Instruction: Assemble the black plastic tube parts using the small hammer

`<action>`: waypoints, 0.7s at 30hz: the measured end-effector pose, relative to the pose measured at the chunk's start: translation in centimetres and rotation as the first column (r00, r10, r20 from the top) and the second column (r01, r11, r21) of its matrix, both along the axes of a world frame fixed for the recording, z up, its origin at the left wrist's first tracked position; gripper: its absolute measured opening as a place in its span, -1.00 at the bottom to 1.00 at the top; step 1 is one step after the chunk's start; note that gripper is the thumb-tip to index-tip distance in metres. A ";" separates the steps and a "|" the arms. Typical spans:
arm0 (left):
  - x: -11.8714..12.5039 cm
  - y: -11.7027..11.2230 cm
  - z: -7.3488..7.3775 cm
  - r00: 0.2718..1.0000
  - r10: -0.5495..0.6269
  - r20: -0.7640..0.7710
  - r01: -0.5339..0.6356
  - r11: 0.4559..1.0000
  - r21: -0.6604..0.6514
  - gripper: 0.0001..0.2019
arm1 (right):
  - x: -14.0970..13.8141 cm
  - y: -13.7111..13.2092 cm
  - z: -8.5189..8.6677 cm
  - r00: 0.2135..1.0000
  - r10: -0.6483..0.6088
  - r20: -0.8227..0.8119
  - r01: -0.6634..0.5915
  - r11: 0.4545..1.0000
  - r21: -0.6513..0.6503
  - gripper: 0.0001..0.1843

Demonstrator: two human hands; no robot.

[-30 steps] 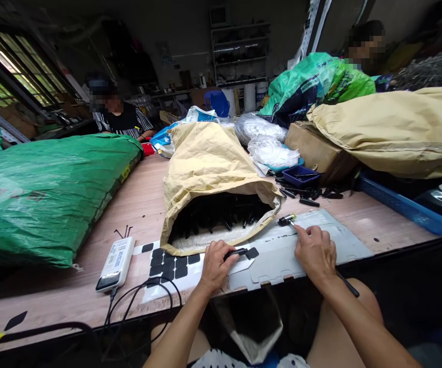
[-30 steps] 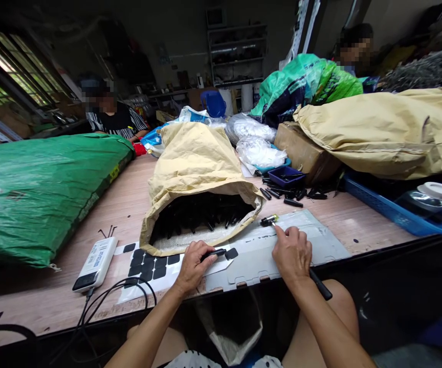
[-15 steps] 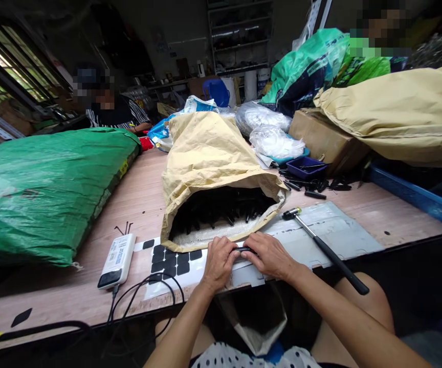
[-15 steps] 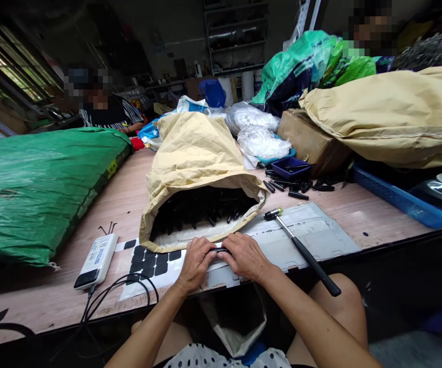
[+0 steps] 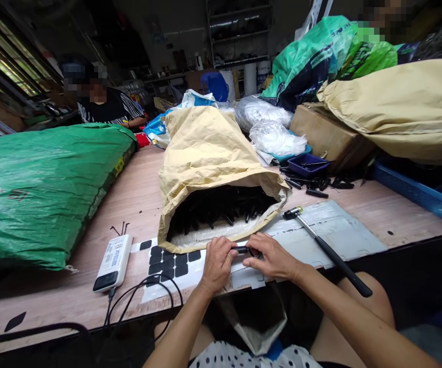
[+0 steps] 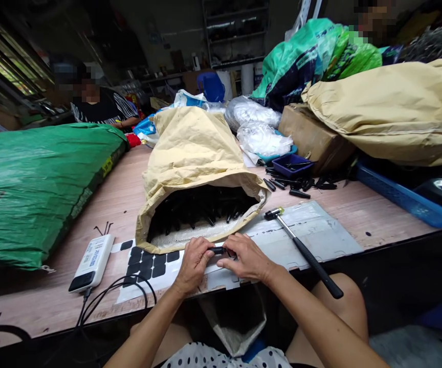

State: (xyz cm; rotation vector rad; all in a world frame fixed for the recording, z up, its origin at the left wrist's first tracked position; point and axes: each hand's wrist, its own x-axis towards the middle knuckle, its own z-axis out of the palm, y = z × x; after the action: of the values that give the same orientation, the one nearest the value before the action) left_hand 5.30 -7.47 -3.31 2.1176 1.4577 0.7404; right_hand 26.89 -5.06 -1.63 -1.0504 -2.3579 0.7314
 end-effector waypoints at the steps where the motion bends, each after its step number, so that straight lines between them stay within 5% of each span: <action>1: 0.0 0.0 0.0 1.000 0.002 0.004 -0.002 1.000 0.007 -0.78 | 0.2 0.1 0.2 1.000 0.008 -0.010 -0.009 1.000 -0.019 -0.67; 21: 0.1 -0.2 -0.1 0.998 -0.006 -0.063 0.007 1.000 0.021 -0.76 | -0.5 -0.5 -1.0 1.000 -0.022 -0.019 0.024 0.997 0.074 -0.65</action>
State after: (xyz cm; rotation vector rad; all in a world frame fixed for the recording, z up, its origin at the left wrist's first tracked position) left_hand 5.36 -7.65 -3.41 2.1785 1.4809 0.6959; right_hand 26.37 -5.51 -2.61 -1.0333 -2.3350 0.6369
